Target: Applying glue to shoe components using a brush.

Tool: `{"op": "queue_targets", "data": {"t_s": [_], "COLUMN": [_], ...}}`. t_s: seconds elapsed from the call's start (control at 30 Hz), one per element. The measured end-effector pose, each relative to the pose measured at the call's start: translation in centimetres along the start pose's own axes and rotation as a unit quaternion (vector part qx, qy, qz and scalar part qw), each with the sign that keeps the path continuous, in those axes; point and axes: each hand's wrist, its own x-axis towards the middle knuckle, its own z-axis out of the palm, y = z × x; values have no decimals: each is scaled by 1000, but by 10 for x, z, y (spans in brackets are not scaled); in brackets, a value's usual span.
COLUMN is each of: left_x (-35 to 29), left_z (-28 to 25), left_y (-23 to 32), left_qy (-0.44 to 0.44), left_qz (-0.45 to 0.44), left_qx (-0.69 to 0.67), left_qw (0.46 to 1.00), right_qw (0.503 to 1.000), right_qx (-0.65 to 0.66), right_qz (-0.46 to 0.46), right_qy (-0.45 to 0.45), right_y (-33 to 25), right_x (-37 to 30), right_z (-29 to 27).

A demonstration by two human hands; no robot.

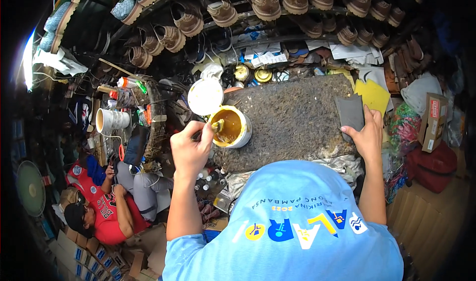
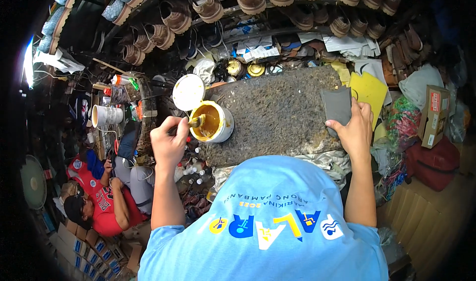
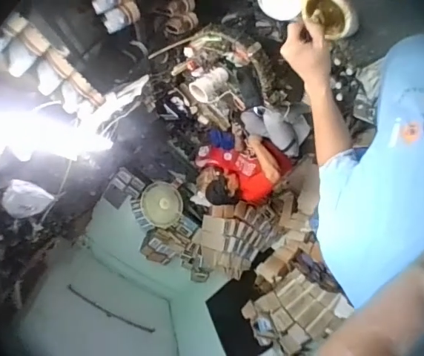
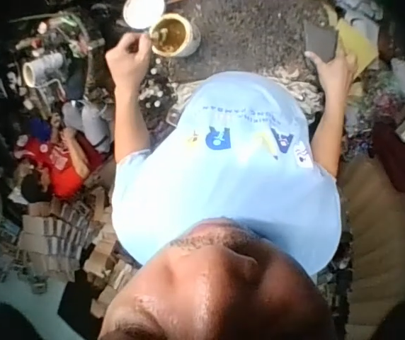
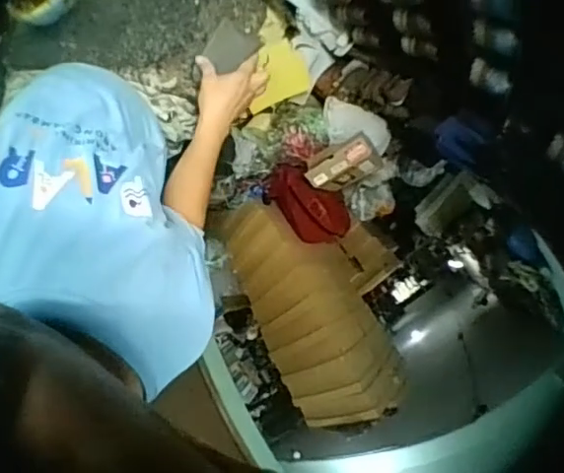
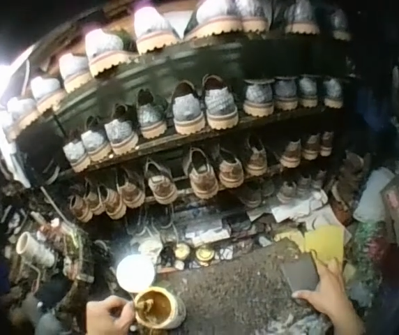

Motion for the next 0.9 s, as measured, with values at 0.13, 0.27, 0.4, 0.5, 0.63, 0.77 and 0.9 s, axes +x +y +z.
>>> {"op": "queue_targets", "data": {"t_s": [0.13, 0.27, 0.4, 0.5, 0.63, 0.77, 0.9], "left_x": [-4, 12, -4, -11, -10, -4, 16], "left_z": [8, -33, -40, -65, -44, -66, -96], "left_y": [-38, -55, -88, -91, -70, -56, -37], "left_qy": [34, 43, -82, -131, -59, -163, -54], "left_qz": [-168, -315, -421, -304, -408, -208, -160], "left_qx": [-221, -606, -476, -608, -426, -668, -737], "left_qw": [960, 729, 767, 722, 805, 696, 654], "right_qw": [997, 990, 997, 998, 998, 995, 991], "right_qx": [37, 82, 67, 63, 6, 20, 87], "right_qz": [55, 105, 24, 26, 50, 78, 101], "right_qy": [-35, -46, 29, 15, -39, -63, -1], "right_y": [5, 11, 18, 8, -7, -2, 9], "right_x": [-5, -6, -16, -18, -20, -22, -22], "right_z": [5, 0, 13, 12, 2, 3, 5]}}
